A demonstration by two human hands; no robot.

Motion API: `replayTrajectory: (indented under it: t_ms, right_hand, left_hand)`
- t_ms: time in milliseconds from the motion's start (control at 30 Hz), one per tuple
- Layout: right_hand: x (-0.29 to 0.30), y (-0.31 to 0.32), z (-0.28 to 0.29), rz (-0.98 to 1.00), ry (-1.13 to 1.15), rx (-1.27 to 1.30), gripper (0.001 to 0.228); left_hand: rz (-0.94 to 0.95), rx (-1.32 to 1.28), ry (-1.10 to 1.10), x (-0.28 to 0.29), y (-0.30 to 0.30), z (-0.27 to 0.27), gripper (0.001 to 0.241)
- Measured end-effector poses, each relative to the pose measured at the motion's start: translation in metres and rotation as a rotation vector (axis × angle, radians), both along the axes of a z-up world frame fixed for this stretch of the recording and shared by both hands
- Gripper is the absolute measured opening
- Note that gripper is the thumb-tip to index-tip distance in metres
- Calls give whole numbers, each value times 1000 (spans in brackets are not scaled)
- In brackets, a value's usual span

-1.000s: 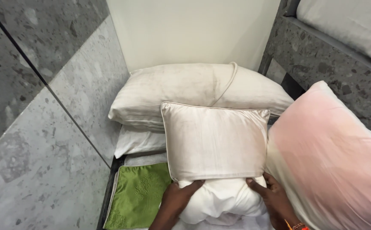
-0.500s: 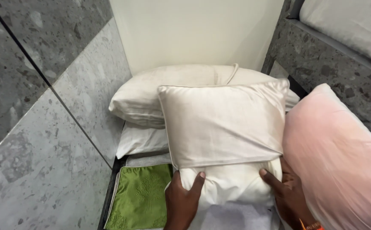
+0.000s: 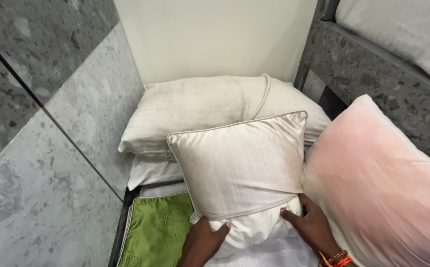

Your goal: The person folds a green and red patterned cloth on a bed. They then pick up a white pillow and insert it into a white pillowcase, adjusting the corners and smoothing the fabric.

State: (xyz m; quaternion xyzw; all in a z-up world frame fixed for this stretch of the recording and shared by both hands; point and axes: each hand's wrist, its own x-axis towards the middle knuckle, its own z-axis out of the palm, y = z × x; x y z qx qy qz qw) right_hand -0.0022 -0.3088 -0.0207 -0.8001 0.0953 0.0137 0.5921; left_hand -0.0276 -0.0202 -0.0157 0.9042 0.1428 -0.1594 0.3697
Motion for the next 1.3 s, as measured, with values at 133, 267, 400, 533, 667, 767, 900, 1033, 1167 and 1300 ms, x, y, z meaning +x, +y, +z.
replayTrajectory:
  t_ms: [133,267,400,533,667,767,900,1033,1167,1300]
  right_hand:
    - [-9,12,26,-17,-5,-330,64]
    - [-1,8,25,20,47,-303,71]
    - [15,-3,-14,164,71,196,85]
    - [8,13,19,224,282,250,85]
    - [19,13,21,97,365,181,75]
    - [33,-1,-3,115,299,249,63]
    - [36,-3,-24,100,215,170,48]
    - [45,-10,-22,105,306,234,42]
    - [47,-14,-7,152,386,154,42]
    - [46,-17,-23,200,214,-188,49]
  left_hand:
    - [23,54,-34,1,-3,-19,70]
    - [84,36,-109,1,-5,-15,63]
    - [236,-72,-248,-2,-12,3,60]
    - [398,-108,-427,4,0,2,64]
    - [475,-175,-362,11,6,24,50]
    - [478,-228,-303,18,6,15,41]
    - [449,-235,-418,25,5,-7,40]
    - [463,-234,-398,29,3,-12,38]
    - [453,-269,-367,30,3,-8,36]
    - [404,-230,-303,36,4,-39,44]
